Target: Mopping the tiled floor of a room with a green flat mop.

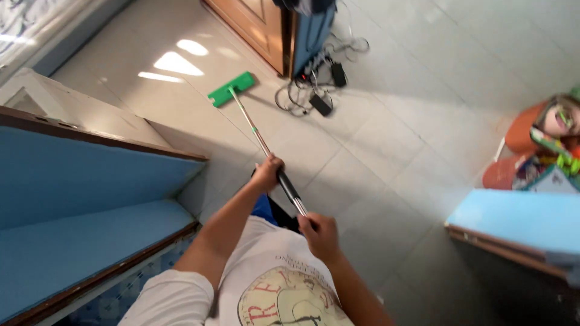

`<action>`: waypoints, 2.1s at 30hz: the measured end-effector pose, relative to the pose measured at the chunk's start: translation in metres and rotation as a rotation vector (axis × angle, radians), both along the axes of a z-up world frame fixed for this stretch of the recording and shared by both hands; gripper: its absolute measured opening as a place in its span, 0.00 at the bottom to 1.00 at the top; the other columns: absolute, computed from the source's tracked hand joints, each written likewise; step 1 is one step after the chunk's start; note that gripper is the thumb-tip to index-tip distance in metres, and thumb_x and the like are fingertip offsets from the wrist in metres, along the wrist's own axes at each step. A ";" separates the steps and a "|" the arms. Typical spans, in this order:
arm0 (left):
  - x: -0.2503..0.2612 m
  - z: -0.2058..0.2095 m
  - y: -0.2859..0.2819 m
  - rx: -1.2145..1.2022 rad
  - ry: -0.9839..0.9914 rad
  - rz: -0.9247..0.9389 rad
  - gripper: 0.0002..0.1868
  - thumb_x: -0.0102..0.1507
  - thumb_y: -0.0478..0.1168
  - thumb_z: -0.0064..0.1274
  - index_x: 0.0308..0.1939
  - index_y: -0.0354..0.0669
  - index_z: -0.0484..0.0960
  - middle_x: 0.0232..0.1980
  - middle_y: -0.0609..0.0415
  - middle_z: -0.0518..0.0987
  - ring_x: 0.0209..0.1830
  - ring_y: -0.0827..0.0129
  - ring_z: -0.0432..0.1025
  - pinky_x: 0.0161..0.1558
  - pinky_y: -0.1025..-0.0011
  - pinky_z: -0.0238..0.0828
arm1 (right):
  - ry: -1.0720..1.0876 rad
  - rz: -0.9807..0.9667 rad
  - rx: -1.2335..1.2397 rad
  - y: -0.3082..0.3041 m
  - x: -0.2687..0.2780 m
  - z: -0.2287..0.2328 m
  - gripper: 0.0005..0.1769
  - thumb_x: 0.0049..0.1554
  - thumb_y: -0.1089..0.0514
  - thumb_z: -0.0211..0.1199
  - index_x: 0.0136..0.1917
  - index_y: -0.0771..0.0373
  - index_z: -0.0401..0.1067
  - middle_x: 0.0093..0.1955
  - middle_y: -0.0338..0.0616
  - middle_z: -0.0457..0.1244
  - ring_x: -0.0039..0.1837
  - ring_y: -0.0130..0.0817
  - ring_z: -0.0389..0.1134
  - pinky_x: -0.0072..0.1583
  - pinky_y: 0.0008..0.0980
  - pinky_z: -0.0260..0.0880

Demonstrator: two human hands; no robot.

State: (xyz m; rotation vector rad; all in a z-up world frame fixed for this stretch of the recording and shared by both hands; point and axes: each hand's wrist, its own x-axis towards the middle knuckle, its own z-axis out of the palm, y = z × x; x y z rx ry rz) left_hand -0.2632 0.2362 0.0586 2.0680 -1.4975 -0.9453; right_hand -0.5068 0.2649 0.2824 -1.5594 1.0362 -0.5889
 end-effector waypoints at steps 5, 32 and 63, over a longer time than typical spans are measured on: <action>-0.042 0.025 0.021 -0.040 0.018 -0.117 0.20 0.47 0.38 0.68 0.41 0.48 0.78 0.53 0.50 0.73 0.64 0.44 0.63 0.54 0.32 0.63 | 0.054 -0.095 0.158 0.026 -0.053 0.012 0.18 0.59 0.54 0.64 0.32 0.67 0.74 0.23 0.36 0.56 0.28 0.22 0.52 0.31 0.30 0.51; -0.178 0.143 0.106 0.154 0.394 -1.312 0.13 0.56 0.46 0.66 0.40 0.48 0.82 0.43 0.53 0.79 0.55 0.54 0.70 0.55 0.45 0.64 | 0.311 -0.843 0.389 0.332 -0.112 0.171 0.28 0.56 0.39 0.59 0.29 0.64 0.68 0.29 0.43 0.56 0.32 0.28 0.52 0.34 0.32 0.53; -0.242 0.095 -0.023 -0.347 0.523 -1.155 0.14 0.56 0.42 0.68 0.31 0.49 0.74 0.38 0.58 0.80 0.68 0.50 0.72 0.80 0.38 0.41 | -0.146 -0.959 -0.635 0.118 -0.053 0.053 0.07 0.60 0.62 0.53 0.38 0.61 0.64 0.39 0.45 0.64 0.41 0.35 0.69 0.44 0.32 0.72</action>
